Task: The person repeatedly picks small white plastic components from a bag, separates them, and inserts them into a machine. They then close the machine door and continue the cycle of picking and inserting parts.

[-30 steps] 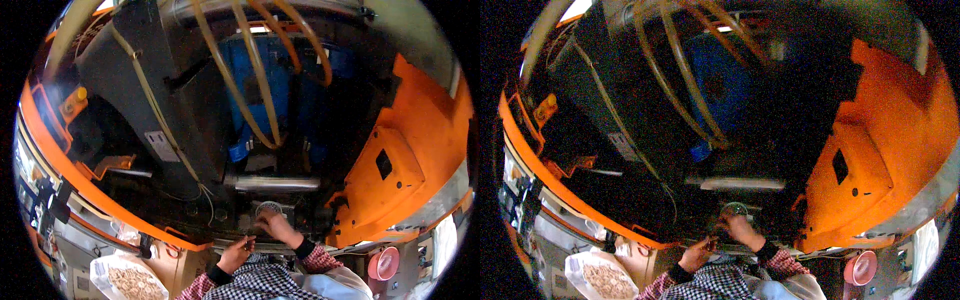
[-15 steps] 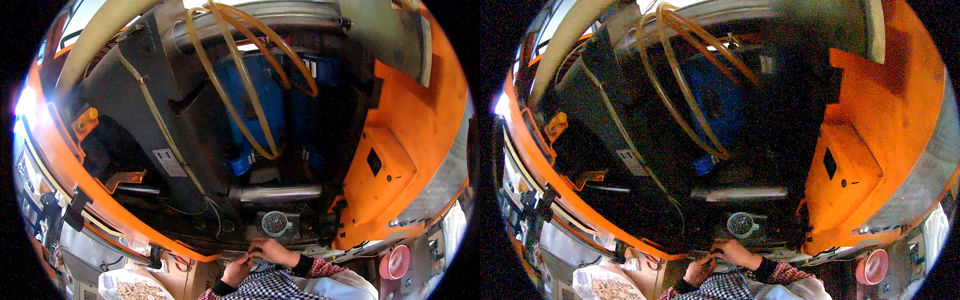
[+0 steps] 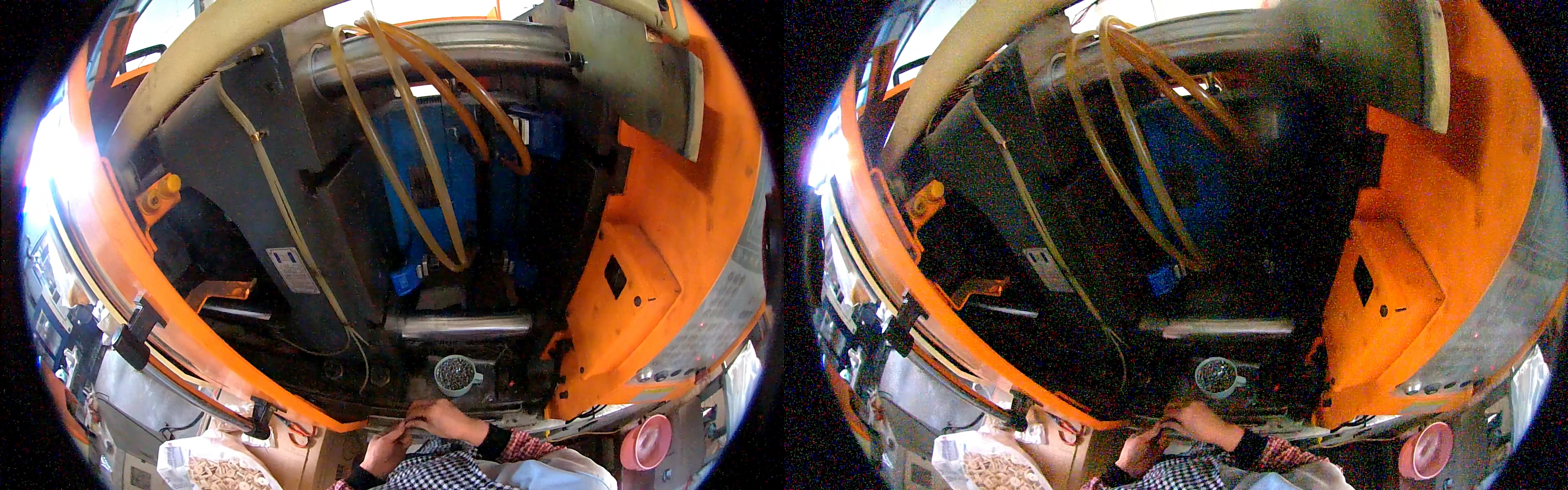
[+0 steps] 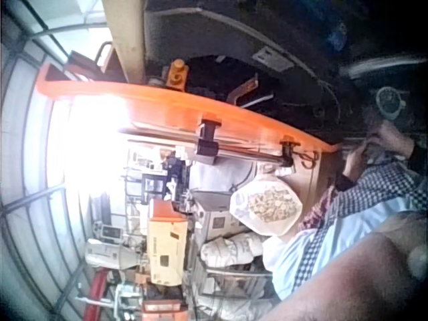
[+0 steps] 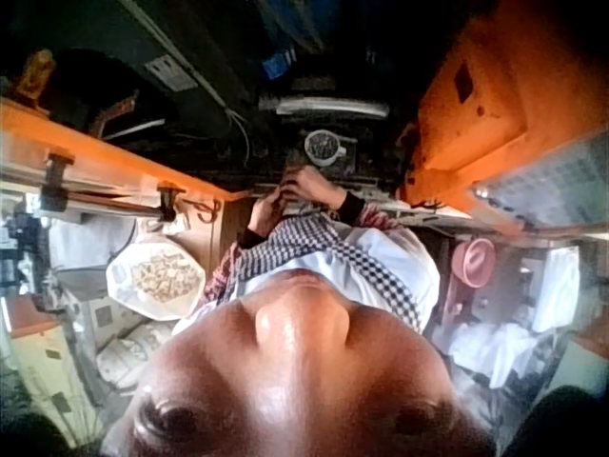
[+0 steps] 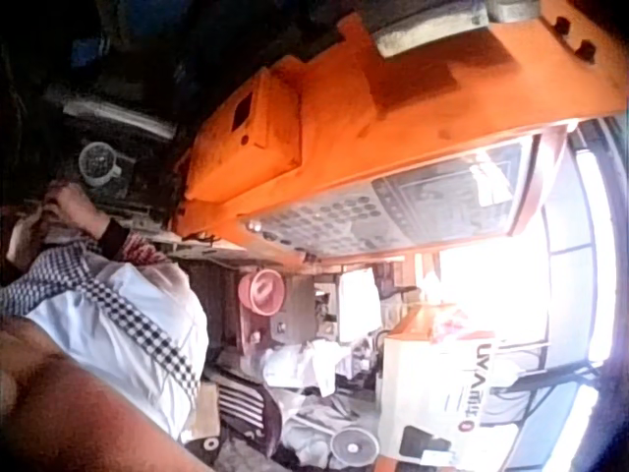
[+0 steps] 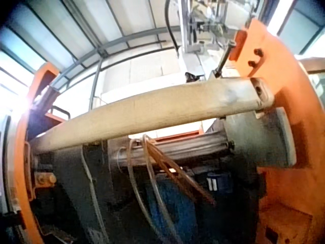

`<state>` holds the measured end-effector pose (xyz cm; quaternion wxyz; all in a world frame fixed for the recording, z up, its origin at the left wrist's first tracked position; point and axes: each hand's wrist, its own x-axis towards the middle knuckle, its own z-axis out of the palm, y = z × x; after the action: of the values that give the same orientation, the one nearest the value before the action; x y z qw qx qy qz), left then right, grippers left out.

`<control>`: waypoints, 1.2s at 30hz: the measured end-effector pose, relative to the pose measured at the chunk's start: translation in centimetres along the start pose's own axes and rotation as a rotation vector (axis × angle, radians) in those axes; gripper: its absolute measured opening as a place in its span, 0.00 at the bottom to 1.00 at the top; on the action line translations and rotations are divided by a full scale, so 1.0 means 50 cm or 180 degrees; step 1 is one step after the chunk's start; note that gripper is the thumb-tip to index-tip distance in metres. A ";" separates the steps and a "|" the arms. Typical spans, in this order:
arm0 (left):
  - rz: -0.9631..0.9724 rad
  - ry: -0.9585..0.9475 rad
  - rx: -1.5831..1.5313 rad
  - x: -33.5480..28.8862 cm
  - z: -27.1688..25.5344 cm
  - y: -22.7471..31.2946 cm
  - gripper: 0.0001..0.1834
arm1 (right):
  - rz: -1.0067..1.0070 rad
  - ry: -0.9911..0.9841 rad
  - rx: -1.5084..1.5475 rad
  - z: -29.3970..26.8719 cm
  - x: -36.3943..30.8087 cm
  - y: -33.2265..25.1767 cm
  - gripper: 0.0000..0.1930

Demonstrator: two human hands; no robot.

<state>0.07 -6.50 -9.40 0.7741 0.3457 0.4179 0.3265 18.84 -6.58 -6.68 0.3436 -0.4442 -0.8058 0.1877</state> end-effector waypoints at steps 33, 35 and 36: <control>-0.0662 0.0600 -0.0864 -0.032 0.042 0.057 0.09 | 0.0119 0.0677 -0.0107 -0.084 0.057 -0.020 0.09; -0.0671 0.0652 -0.0797 -0.038 0.049 0.063 0.09 | 0.0324 0.0620 -0.0145 -0.094 0.065 -0.017 0.10; -0.0680 0.0664 -0.0817 -0.042 0.054 0.067 0.08 | 0.0314 0.0764 -0.0073 -0.099 0.072 -0.011 0.10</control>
<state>0.80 -7.07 -4.70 0.7946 0.1621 0.4851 0.3271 20.77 -3.85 -1.52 0.4229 -0.5064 -0.7382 0.1406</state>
